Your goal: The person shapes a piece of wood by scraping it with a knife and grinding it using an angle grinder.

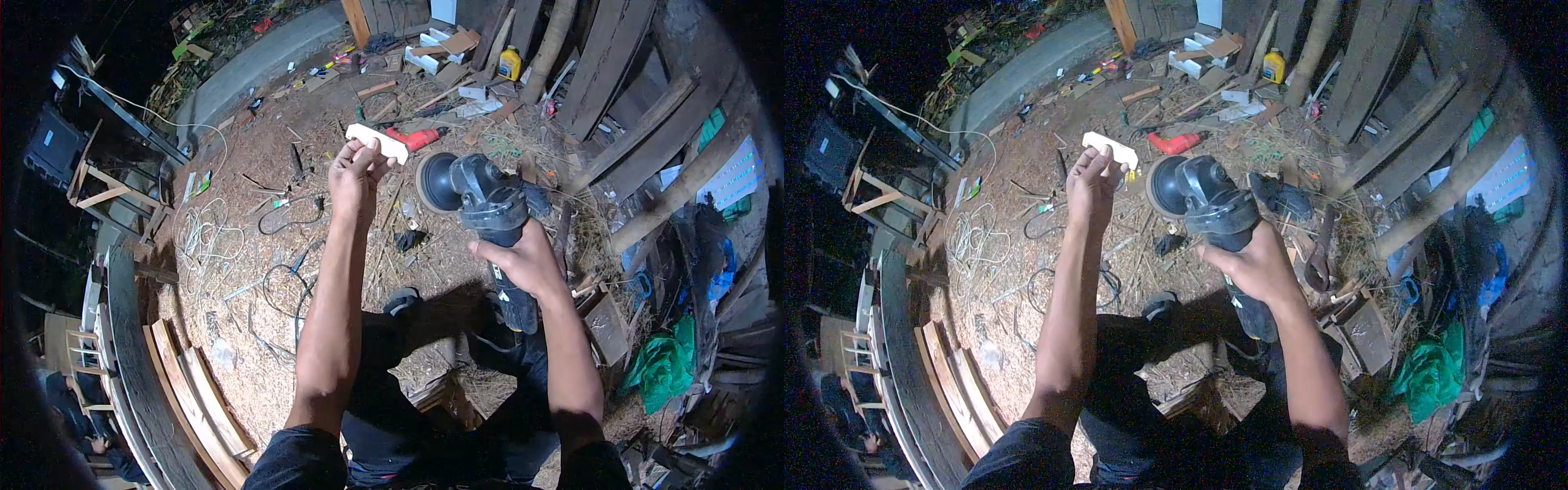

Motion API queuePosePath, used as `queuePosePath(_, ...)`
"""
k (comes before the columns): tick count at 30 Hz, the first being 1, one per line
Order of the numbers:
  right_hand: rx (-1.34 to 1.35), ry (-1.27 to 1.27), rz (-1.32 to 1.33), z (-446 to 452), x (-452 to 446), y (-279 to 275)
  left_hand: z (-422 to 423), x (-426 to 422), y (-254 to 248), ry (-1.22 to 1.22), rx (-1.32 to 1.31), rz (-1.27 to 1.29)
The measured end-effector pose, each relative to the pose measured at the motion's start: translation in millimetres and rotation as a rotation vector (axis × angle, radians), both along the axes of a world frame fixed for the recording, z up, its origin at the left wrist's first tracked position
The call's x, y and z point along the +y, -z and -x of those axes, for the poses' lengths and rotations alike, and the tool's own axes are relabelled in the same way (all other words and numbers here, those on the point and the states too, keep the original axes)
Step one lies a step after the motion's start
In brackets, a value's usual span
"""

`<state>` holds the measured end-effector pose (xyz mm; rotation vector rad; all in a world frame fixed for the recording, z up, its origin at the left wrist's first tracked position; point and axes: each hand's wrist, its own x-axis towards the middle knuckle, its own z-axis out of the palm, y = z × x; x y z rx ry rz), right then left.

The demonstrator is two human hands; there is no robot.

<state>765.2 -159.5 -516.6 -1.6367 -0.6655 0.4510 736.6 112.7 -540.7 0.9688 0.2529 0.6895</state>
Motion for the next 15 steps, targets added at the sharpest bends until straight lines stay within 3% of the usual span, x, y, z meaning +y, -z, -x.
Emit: queuePosePath(15,0.076,-0.019,0.024,0,-1,-11,3,-17,-7,0.022,0.051,-0.067)
